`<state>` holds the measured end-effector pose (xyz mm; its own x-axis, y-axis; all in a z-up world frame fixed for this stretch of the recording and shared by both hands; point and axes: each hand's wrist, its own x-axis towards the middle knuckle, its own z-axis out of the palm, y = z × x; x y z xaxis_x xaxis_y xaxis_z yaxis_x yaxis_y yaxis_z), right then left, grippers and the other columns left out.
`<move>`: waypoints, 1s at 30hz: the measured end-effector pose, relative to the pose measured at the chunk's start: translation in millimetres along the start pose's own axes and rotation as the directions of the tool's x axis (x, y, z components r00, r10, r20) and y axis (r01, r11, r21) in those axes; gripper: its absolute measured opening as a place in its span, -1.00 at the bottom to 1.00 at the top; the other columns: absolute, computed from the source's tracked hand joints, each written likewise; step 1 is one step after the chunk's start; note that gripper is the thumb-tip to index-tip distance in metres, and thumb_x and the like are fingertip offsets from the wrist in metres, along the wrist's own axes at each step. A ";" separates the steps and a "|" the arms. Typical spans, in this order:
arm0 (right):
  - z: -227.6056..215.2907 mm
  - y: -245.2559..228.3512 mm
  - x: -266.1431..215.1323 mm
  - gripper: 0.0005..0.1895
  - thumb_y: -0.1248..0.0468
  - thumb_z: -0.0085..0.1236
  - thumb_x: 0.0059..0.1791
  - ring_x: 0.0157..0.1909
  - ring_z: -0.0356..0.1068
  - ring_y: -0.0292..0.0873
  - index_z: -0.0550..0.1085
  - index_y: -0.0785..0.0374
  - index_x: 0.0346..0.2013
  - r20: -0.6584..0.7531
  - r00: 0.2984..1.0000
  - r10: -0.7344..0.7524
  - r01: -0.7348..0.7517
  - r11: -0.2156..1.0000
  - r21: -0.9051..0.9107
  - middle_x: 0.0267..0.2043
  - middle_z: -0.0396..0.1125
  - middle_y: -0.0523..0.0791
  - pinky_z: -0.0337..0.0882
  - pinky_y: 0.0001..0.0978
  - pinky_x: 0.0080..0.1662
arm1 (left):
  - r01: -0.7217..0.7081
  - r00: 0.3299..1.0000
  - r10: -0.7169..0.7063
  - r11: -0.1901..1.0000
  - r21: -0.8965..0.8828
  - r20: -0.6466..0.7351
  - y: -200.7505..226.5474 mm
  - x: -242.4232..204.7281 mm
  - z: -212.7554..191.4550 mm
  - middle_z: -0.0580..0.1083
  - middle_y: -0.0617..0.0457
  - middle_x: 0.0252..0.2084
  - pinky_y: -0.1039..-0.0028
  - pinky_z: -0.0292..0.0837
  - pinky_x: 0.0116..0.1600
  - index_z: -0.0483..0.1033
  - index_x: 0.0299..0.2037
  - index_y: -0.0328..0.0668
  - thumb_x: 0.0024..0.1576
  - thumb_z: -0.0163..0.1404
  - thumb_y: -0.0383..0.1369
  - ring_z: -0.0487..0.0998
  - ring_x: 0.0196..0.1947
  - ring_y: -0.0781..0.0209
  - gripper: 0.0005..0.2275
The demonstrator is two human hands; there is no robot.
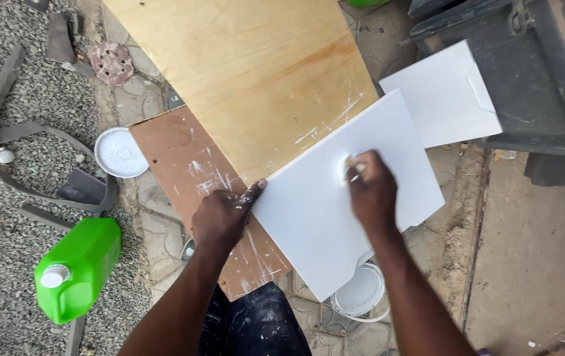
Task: A person is painting a white furniture panel or board by dipping a sponge applicator into a bucket of white paint and wiping it across the surface.
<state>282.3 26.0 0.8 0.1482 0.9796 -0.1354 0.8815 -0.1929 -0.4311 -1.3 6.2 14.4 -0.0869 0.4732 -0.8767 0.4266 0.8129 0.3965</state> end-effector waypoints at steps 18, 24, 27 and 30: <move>-23.8 -1.3 -268.0 -0.36 0.17 0.30 -0.17 -0.08 0.45 -0.07 0.27 0.18 0.14 0.074 0.547 0.834 -0.733 0.435 0.522 -0.04 0.46 0.11 0.44 -0.32 -0.20 | -0.556 0.825 0.565 0.819 -0.140 0.030 -129.5 -50.5 82.6 0.43 0.14 -0.70 0.58 0.25 -0.77 0.48 -0.51 -0.10 0.35 -0.21 -0.16 0.39 -0.80 0.38 -0.60; 18.7 174.3 -305.7 -0.60 0.19 0.21 -0.05 0.05 0.54 -0.18 0.59 0.26 0.05 0.048 0.524 0.850 -0.825 0.493 0.278 0.03 0.53 -0.06 0.47 -0.38 0.03 | -0.453 0.787 0.337 0.884 0.113 0.517 -172.9 -116.5 184.0 0.51 0.06 0.22 0.30 0.67 -0.08 0.30 0.35 0.41 -0.04 -0.08 -0.55 0.73 -0.11 0.07 -0.31; 71.6 244.0 -301.6 -0.55 0.40 0.18 -0.06 0.11 0.53 -0.16 0.50 0.31 0.15 0.085 0.538 0.839 -0.795 0.472 0.381 0.07 0.50 -0.01 0.50 -0.39 0.11 | -0.606 0.649 0.416 0.789 0.101 0.637 -188.5 -122.5 227.3 0.41 0.09 0.22 0.20 0.57 -0.08 0.20 0.41 0.22 0.06 0.00 -0.44 0.74 -0.22 0.21 -0.37; 107.4 285.2 -295.9 -0.77 0.27 0.11 -0.05 -0.10 0.57 -0.19 0.66 0.07 -0.18 0.060 0.628 0.776 -0.776 0.618 0.127 -0.14 0.58 -0.11 0.40 -0.37 -0.17 | -0.711 0.585 0.469 0.690 0.139 0.661 -203.4 -117.2 254.7 0.43 -0.09 0.21 -0.01 0.42 0.08 0.16 0.44 0.04 0.17 -0.02 -0.27 0.64 -0.16 0.05 -0.43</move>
<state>441.7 -324.9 -177.9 0.7505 0.4617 -0.4728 0.3724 -0.8865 -0.2746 151.4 -301.0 -32.9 0.7449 0.4337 -0.5069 0.4811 0.1772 0.8586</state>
